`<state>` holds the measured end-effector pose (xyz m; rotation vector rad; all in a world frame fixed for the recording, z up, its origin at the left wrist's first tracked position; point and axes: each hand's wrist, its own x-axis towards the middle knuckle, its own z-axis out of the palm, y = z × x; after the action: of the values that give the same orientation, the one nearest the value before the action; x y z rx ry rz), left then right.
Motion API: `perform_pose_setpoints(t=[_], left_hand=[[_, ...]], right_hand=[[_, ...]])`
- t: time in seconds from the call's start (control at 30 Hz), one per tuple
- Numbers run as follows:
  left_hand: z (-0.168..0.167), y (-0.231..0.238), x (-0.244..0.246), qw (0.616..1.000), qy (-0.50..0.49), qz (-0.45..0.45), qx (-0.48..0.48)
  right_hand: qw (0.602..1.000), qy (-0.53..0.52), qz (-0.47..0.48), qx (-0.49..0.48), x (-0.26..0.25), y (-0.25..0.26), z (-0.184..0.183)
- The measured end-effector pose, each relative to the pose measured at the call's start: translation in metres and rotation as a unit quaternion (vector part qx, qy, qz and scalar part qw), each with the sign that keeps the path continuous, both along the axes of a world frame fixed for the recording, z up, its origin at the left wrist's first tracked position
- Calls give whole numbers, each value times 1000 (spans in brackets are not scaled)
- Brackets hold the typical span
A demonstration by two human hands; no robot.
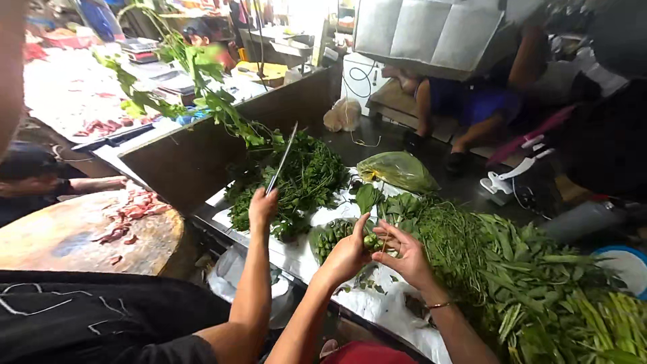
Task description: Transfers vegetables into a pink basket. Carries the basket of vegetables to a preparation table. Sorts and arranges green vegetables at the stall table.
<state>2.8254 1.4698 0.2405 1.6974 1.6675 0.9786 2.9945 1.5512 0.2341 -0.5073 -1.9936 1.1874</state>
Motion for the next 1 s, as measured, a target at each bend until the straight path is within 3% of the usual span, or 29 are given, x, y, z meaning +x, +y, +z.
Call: perform_pose_setpoints(t=[0.1, 0.17, 0.27, 0.33, 0.47, 0.63, 0.7, 0.83, 0.97, 1.0], left_hand=[[-2, 3, 10, 999, 31, -1, -41], [-11, 4, 11, 999, 28, -11, -39], [-30, 10, 10, 998, 12, -44, -51], [-42, 18, 8, 992, -70, -71, -81], [-65, 22, 9, 938, -296, -89, -156], [-90, 26, 17, 886, -408, -106, -191], [-101, 25, 18, 889, -400, -104, -196], [-109, 12, 15, 934, -297, -37, -196], [-37, -7, 26, 926, -207, 73, -308], [-38, -12, 24, 923, -206, 84, -315]], right_hand=[[982, -90, -49, 160, -6, 1, 2], [973, -125, -64, 181, -8, 1, 2], [971, -204, -33, 124, -7, 7, 0], [965, -257, 11, 58, -8, 21, -4], [949, -276, 122, -93, -6, 46, -25], [941, -262, 176, -126, 10, 59, -52], [940, -262, 158, -151, 17, 60, -61], [941, -269, 75, -189, 45, 63, -76], [930, -293, -31, -221, 80, 71, -85], [922, -317, -26, -219, 83, 74, -89]])
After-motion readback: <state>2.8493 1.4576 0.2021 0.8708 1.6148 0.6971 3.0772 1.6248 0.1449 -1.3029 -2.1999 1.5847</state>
